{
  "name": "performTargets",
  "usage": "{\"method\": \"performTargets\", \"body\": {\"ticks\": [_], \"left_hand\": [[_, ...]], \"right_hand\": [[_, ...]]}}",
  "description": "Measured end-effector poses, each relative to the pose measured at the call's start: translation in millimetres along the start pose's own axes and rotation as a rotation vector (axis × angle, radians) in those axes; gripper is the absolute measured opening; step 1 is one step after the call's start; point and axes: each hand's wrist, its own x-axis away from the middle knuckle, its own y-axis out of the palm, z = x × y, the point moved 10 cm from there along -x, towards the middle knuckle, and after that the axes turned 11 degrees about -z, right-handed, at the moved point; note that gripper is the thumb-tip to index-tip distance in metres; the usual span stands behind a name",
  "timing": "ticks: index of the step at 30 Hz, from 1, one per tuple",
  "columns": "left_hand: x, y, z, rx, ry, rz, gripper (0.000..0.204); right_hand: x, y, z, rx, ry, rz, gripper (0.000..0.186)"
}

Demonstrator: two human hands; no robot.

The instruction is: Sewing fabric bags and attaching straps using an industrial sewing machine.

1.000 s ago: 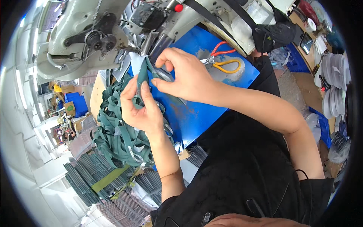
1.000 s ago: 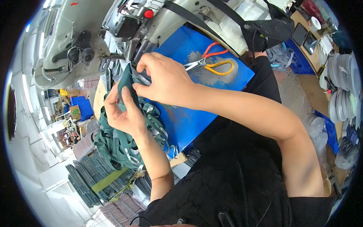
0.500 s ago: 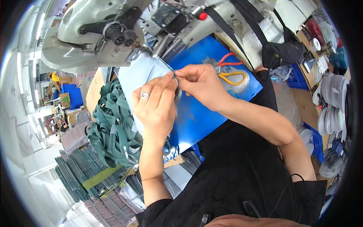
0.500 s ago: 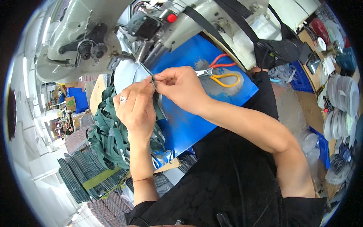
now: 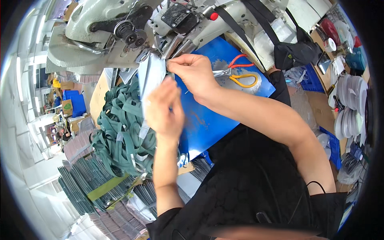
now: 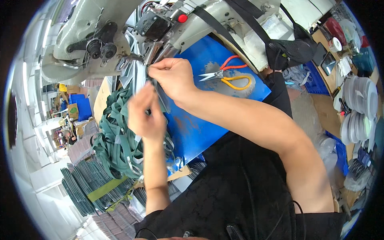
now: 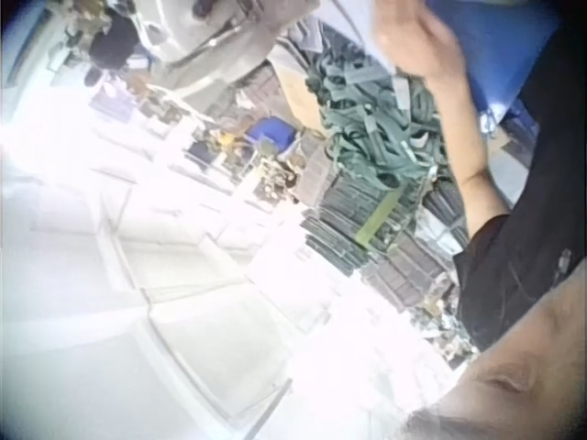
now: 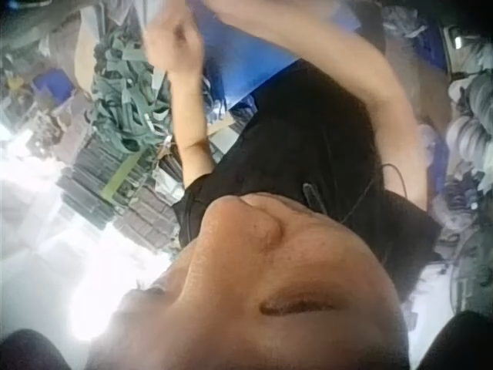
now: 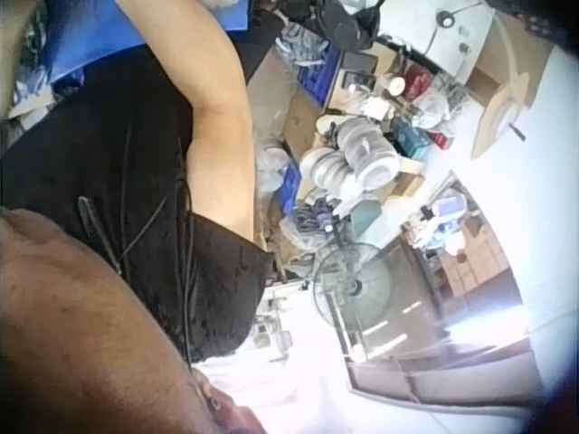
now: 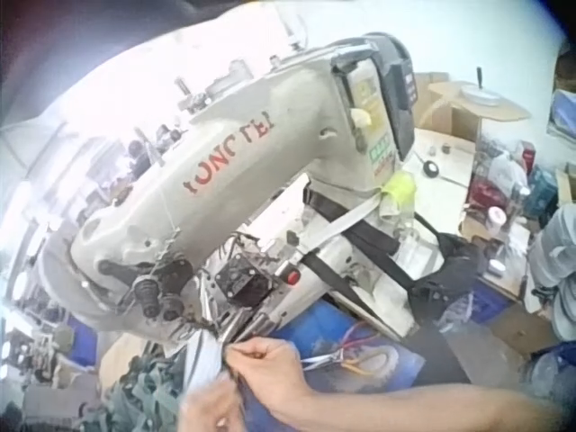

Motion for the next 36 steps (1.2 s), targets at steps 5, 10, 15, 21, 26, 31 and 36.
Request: {"method": "performTargets", "body": {"ticks": [5,10,15,21,26,31,36], "left_hand": [[49,41,-59,0.334,-0.478,-0.029,0.047],[45,52,-137,0.749,-0.696,-0.252,0.039],[27,68,-167,1.595,-0.76,-0.273,0.031],[49,126,-190,1.939,-1.128,0.527,0.043],[60,131,-151,1.943,-1.06,0.653,0.041],[80,106,-95,0.72,-0.704,0.023,0.017],[65,43,-88,0.216,-0.398,-0.213,0.027]], "right_hand": [[-3,-3,-2,0.108,0.03,-0.003,0.016],[-1,3,-5,0.18,0.054,-0.047,0.02],[1,0,-17,0.259,0.043,-0.042,0.02],[6,7,-15,0.193,0.057,-0.031,0.019],[8,4,-13,0.144,0.099,-0.024,0.017],[6,2,-4,0.029,0.184,-0.015,0.018],[8,8,-2,0.053,0.223,-0.04,0.015]]}}
